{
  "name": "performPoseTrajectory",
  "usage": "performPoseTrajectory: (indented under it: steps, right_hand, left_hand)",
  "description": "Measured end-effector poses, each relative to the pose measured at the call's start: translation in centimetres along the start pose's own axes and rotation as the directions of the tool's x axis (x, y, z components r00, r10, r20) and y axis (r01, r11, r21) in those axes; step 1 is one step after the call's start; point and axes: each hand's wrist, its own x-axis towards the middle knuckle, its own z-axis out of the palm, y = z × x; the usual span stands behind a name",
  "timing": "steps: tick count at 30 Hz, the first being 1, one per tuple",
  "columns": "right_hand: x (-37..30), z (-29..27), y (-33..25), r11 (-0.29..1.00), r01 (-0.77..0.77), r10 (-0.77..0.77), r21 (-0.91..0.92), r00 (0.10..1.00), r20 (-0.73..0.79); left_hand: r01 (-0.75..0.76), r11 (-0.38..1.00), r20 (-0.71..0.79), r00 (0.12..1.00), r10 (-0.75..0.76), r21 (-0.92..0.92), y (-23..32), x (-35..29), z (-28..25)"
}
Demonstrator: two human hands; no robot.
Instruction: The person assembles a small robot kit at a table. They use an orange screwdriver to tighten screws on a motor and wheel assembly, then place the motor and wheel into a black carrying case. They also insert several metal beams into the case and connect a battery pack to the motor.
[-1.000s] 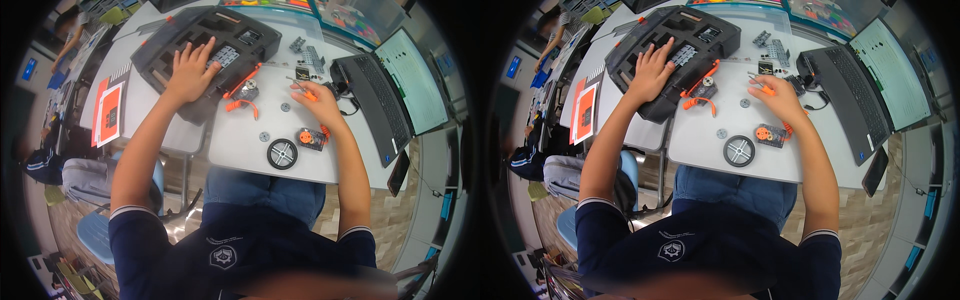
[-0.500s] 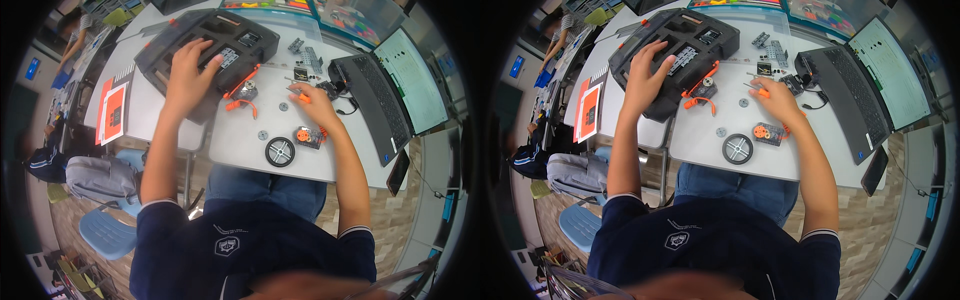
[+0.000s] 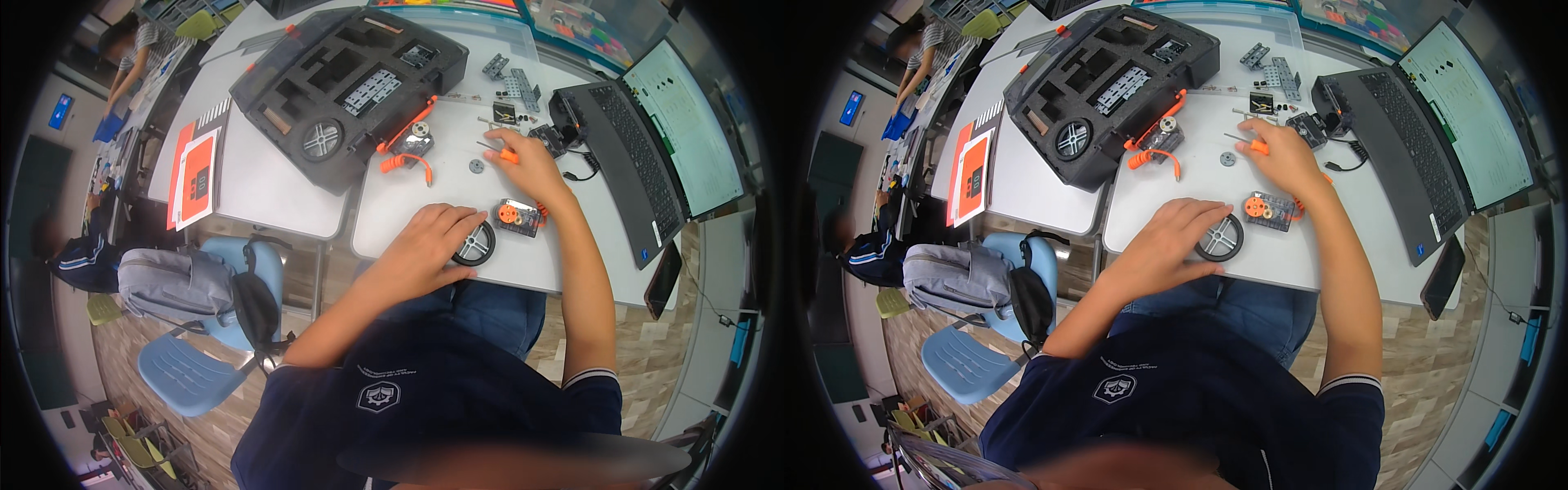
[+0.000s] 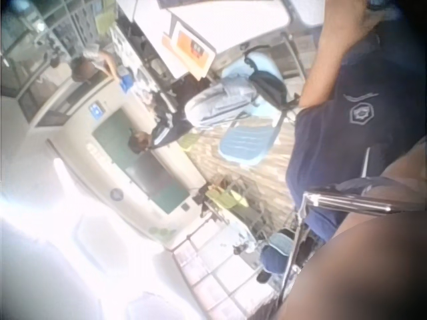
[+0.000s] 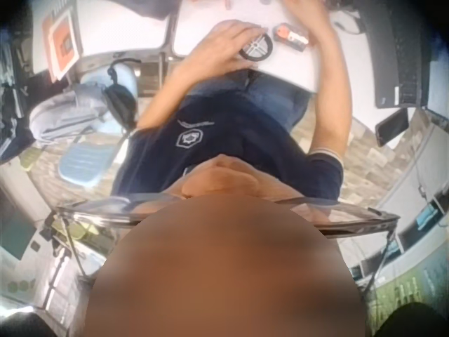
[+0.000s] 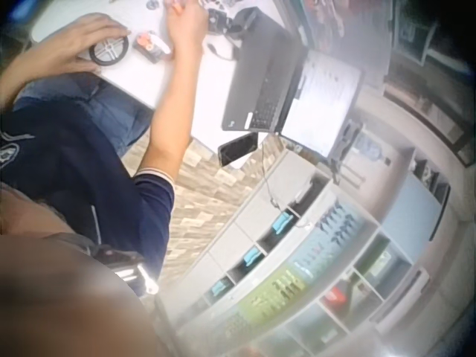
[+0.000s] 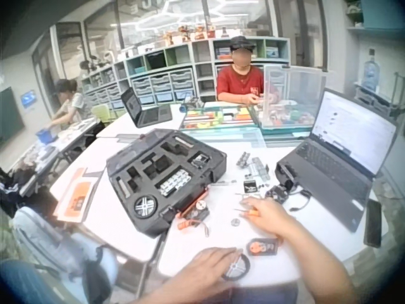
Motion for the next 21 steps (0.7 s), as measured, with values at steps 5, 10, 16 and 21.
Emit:
performPoseTrajectory:
  steps: [5,10,16,21]
  right_hand:
    - [0.0,0.2,0.1,1.000,0.028,-0.028,-0.005,0.999,-0.020]
    - [0.0,0.2,0.1,0.999,0.039,-0.039,-0.001,0.999,-0.021]
    - [0.0,0.1,0.2,0.999,0.034,-0.034,-0.013,0.999,-0.010]
    - [-0.1,0.1,-0.4,1.000,-0.001,0.001,-0.031,1.000,0.001]
  left_hand:
    - [-0.021,1.000,-0.029,0.999,0.022,0.017,-0.2,0.1,0.3]
    - [-0.040,0.999,-0.109,0.993,0.043,0.025,-0.1,0.3,0.1]
    - [-0.129,0.991,-0.190,0.973,0.134,0.041,-0.5,0.8,-1.6]
    - [0.212,0.946,-0.616,0.787,-0.017,0.245,-3.3,-0.4,-7.6]
